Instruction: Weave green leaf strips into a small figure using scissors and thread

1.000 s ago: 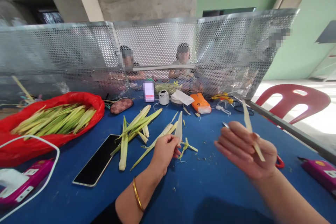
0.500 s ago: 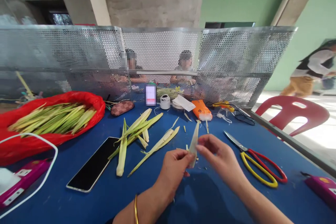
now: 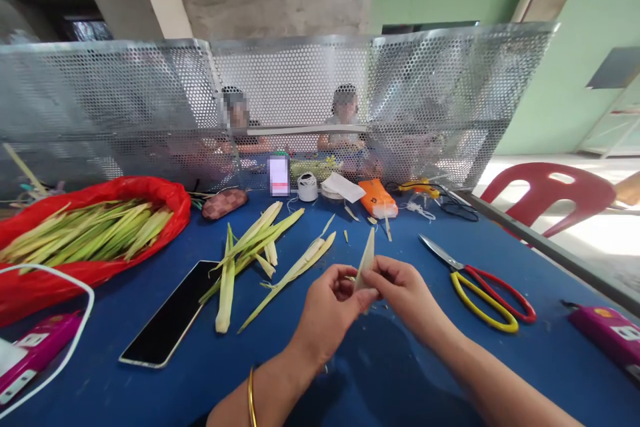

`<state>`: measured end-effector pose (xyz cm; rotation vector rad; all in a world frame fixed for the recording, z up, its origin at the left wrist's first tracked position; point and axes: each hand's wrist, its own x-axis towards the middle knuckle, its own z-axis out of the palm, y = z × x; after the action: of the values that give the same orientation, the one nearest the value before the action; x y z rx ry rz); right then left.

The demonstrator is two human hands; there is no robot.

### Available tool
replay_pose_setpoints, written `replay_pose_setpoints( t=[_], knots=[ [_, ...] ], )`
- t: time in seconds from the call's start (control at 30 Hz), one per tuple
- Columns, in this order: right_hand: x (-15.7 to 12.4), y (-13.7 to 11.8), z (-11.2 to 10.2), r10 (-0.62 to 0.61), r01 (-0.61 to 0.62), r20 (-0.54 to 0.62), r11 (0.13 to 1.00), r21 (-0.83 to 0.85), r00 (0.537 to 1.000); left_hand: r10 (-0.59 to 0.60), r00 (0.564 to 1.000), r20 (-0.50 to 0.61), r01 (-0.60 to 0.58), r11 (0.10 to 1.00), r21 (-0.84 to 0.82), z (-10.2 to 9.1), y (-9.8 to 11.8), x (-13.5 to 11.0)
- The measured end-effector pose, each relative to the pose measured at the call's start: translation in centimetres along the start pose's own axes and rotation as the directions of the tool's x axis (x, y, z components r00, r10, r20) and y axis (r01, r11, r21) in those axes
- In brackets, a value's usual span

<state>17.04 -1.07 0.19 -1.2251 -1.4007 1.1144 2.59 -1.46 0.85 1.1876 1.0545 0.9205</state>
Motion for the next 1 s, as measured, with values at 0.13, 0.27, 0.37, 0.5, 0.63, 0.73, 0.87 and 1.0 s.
replay_pose_setpoints(
  t=[0.13,0.27,0.37,0.5,0.63,0.73,0.87,1.0],
  knots=[
    [0.0,-0.4,-0.2,0.009,-0.009,0.057,1.000,-0.005,0.998,-0.004,0.999,0.032,0.004,1.000,0.004,-0.1,0.2,0.0],
    [0.1,-0.6,-0.7,-0.072,0.071,-0.009,0.996,-0.057,0.997,-0.125,0.987,0.100,0.134,0.987,-0.088,-0.7,1.1,-0.3],
    [-0.2,-0.8,-0.8,-0.358,0.328,-0.091,0.914,-0.240,0.929,-0.176,0.983,0.054,0.183,0.969,-0.167,-1.1,1.3,-0.2],
    [-1.0,-1.0,-0.6,-0.681,0.668,0.215,0.519,-0.533,0.700,-0.161,0.986,-0.034,0.149,0.960,-0.236,-1.3,1.2,-0.2],
    [-1.3,-0.9,-0.5,-0.713,0.694,0.335,0.291,-0.658,0.616,-0.176,0.982,-0.066,0.157,0.960,-0.232,-1.0,1.2,-0.4],
    [-1.2,-0.8,-0.6,-0.746,0.678,0.363,0.158,-0.718,0.558,-0.185,0.980,-0.075,0.162,0.958,-0.237,-0.9,1.4,-0.5],
    [-1.1,-1.0,-0.5,-0.763,0.709,0.445,0.024,-0.705,0.468,-0.163,0.983,-0.086,0.140,0.964,-0.226,-1.1,1.4,-0.4],
    [-1.1,-1.0,-0.3,-0.812,0.714,0.382,0.062,-0.697,0.442,-0.162,0.986,-0.042,0.143,0.945,-0.293,-1.2,1.2,-0.4]
  ],
)
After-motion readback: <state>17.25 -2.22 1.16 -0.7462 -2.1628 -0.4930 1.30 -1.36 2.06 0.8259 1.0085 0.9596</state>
